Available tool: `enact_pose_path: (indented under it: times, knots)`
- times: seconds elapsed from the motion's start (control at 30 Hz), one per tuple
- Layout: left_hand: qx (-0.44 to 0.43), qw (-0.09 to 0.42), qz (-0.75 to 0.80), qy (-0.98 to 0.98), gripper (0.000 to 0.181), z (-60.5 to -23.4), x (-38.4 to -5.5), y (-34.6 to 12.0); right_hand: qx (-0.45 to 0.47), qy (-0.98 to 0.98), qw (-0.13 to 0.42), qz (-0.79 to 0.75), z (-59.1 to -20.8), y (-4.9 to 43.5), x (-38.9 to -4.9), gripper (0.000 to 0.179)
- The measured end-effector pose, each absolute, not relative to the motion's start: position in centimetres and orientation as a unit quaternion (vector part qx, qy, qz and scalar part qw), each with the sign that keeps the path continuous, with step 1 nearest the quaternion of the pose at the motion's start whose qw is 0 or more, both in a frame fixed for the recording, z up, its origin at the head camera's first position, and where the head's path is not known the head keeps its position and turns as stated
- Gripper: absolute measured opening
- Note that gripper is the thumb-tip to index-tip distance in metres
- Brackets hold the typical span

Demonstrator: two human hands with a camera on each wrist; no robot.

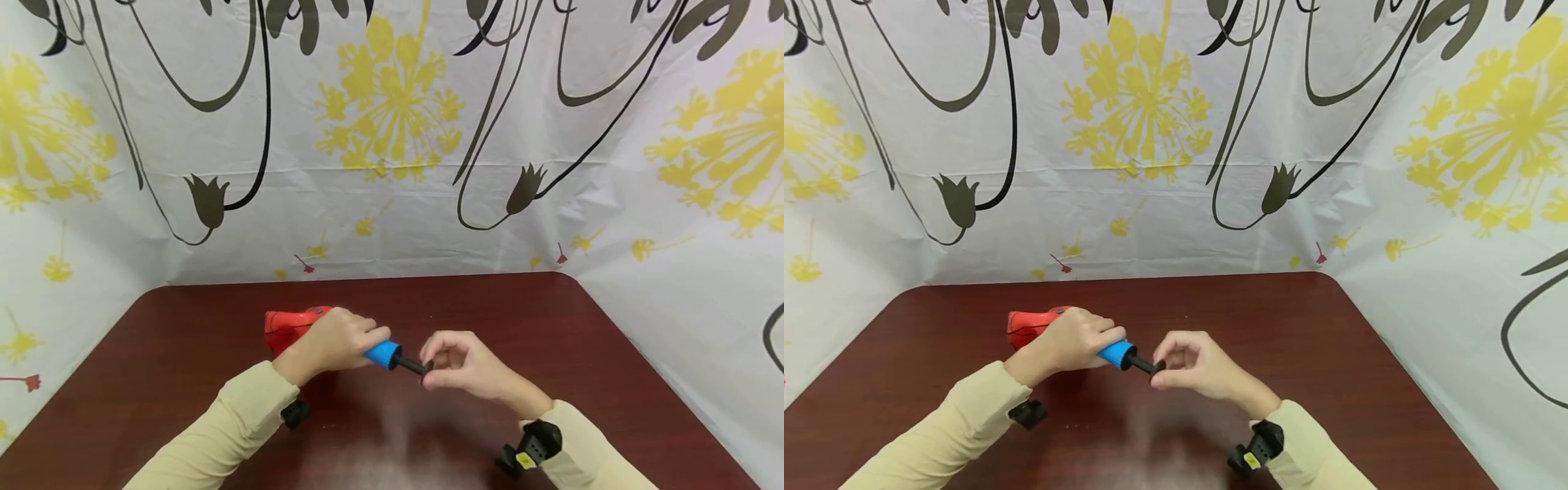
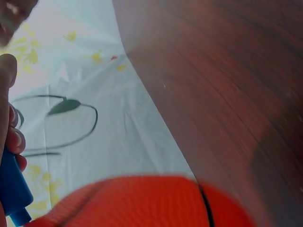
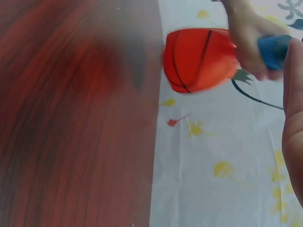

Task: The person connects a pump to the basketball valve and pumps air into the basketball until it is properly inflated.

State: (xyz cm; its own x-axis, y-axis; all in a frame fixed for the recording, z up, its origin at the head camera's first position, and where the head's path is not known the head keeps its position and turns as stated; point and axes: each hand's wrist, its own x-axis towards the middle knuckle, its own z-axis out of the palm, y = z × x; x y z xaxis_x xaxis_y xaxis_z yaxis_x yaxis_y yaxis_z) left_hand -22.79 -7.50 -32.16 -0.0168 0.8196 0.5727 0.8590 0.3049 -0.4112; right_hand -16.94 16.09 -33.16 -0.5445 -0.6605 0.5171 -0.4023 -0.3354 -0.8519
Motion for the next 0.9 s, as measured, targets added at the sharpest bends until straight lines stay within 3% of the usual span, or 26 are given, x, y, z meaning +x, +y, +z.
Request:
enact_pose_path:
  times: [0.27, 0.63, 0.9]
  knots:
    - [-0.57, 0.373, -0.032, -0.732, 0.038, -32.1, -23.2, -9.3, -0.489, 0.494, 0.137, -0.706, -33.2, 19.2, -15.7, 0.014]
    - [-0.598, 0.387, -0.007, -0.701, 0.028, -32.2, -23.0, -7.1, -0.431, 0.541, 0.105, -0.715, -35.0, 14.8, -17.3, 0.012]
    - [-0.587, 0.374, -0.034, -0.717, 0.037, -31.9, -23.0, -8.6, -0.476, 0.488, 0.149, -0.716, -33.5, 19.0, -15.4, 0.014]
